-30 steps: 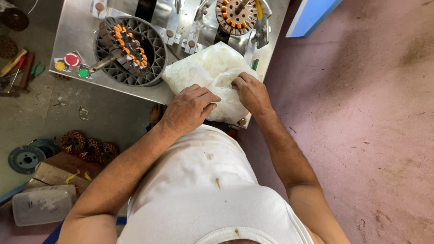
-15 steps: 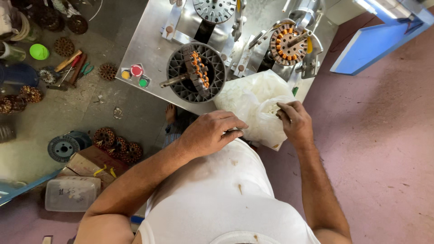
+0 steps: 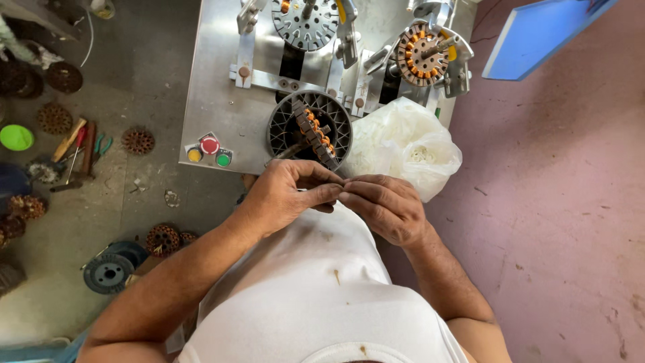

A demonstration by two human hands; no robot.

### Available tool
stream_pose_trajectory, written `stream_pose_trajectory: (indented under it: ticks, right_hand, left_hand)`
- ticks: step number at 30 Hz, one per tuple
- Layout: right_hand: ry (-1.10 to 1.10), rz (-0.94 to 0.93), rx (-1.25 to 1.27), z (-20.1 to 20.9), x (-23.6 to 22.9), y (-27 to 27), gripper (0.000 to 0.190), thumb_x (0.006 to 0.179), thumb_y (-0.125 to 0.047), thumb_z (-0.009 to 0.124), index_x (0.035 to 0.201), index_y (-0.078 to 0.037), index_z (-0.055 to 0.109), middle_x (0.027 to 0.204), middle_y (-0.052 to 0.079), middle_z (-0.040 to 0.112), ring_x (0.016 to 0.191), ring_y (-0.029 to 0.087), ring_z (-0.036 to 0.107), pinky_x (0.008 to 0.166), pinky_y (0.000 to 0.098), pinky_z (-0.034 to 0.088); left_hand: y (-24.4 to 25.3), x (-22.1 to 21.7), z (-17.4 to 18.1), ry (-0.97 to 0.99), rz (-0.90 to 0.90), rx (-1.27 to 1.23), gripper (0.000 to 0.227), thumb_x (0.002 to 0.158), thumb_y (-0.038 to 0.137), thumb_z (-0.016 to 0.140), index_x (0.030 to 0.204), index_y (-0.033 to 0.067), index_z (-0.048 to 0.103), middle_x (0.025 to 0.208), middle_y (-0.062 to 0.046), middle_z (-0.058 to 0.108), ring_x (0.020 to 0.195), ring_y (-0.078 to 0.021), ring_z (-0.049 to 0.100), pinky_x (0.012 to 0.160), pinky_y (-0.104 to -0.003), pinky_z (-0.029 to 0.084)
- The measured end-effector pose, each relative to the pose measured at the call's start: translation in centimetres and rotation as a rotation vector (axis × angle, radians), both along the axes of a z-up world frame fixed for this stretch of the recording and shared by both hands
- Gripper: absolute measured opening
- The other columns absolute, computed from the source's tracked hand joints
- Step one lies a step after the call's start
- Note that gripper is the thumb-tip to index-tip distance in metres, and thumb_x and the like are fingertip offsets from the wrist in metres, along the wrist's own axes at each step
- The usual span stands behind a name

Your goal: The person inserts small white plastic spacers into the slots of a motor stator, using a green-handled screwdriver to press them into place. They retrieve more spacers from a plastic bag and continue inserting them one by one into the stator slots.

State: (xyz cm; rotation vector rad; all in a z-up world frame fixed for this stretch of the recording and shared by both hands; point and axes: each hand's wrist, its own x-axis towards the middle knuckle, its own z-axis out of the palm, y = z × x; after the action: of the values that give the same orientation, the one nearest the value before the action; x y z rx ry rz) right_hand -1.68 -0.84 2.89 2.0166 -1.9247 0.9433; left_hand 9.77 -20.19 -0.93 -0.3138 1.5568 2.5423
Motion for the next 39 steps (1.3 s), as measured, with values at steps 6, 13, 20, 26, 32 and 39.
stream_pose_trajectory:
  ticks: [6,13,20,26,32,39]
  right_hand:
    - [-0.309,-0.369,0.125,0.4,1.5,-1.4,0.028,0.086,-0.011,0.085,0.112,-0.007,0.074,0.102,0.007,0.073,0.088,0.017,0.075,0.07,0.029,0.062]
    - [-0.598,-0.299,0.195,0.1,-0.8,-0.1,0.016,0.09,-0.008,0.084,0.1,-0.009,0.072,0.101,0.002,0.073,0.088,0.013,0.075,0.071,0.0274,0.063]
    - [-0.7,-0.255,0.176,-0.2,-1.8,2.1,0.02,0.086,0.0,0.081,0.095,-0.009,0.067,0.103,0.004,0.071,0.092,0.014,0.074,0.077,0.028,0.064]
    - [-0.741,-0.266,0.222,-0.8,-2.7,3.8,0.022,0.083,0.005,0.079,0.094,-0.009,0.066,0.097,0.003,0.073,0.088,0.013,0.075,0.077,0.0274,0.063]
    - [-1.131,-0.193,0.107,-1.7,-4.0,4.0,0.023,0.09,0.005,0.078,0.11,-0.005,0.071,0.103,0.006,0.072,0.096,0.012,0.07,0.084,0.0281,0.061]
    - [-1.026,-0.146,0.165,-0.7,-4.6,2.4,0.024,0.089,-0.002,0.082,0.112,-0.005,0.073,0.106,0.006,0.073,0.1,0.012,0.073,0.085,0.0273,0.066]
  left_hand:
    - [-1.8,0.0,0.6,0.184,0.112,-0.405,0.02,0.087,0.011,0.081,0.106,0.006,0.079,0.097,-0.005,0.082,0.086,-0.0105,0.078,0.076,-0.024,0.065]
    - [-0.5,-1.1,2.6,0.28,0.227,-0.657,0.02,0.083,0.012,0.084,0.101,0.0077,0.078,0.093,-0.005,0.08,0.079,-0.0122,0.079,0.068,-0.025,0.065]
    - [1.8,-2.4,3.0,0.422,0.207,-0.796,0.01,0.081,0.005,0.081,0.087,0.0075,0.073,0.092,-0.003,0.078,0.08,-0.012,0.077,0.067,-0.026,0.063]
    - [3.5,-3.5,3.6,0.309,0.085,-0.759,0.009,0.082,0.006,0.081,0.087,0.0069,0.072,0.081,-0.002,0.078,0.071,-0.0087,0.077,0.063,-0.024,0.062]
    - [3.6,-3.3,2.1,0.147,0.198,-0.542,0.021,0.085,0.012,0.082,0.103,0.0052,0.074,0.092,-0.003,0.08,0.081,-0.0083,0.078,0.071,-0.024,0.065]
    - [3.4,-2.8,2.3,0.195,0.319,-0.514,0.018,0.087,0.01,0.082,0.105,0.0068,0.077,0.097,-0.003,0.079,0.086,-0.0076,0.077,0.074,-0.022,0.067]
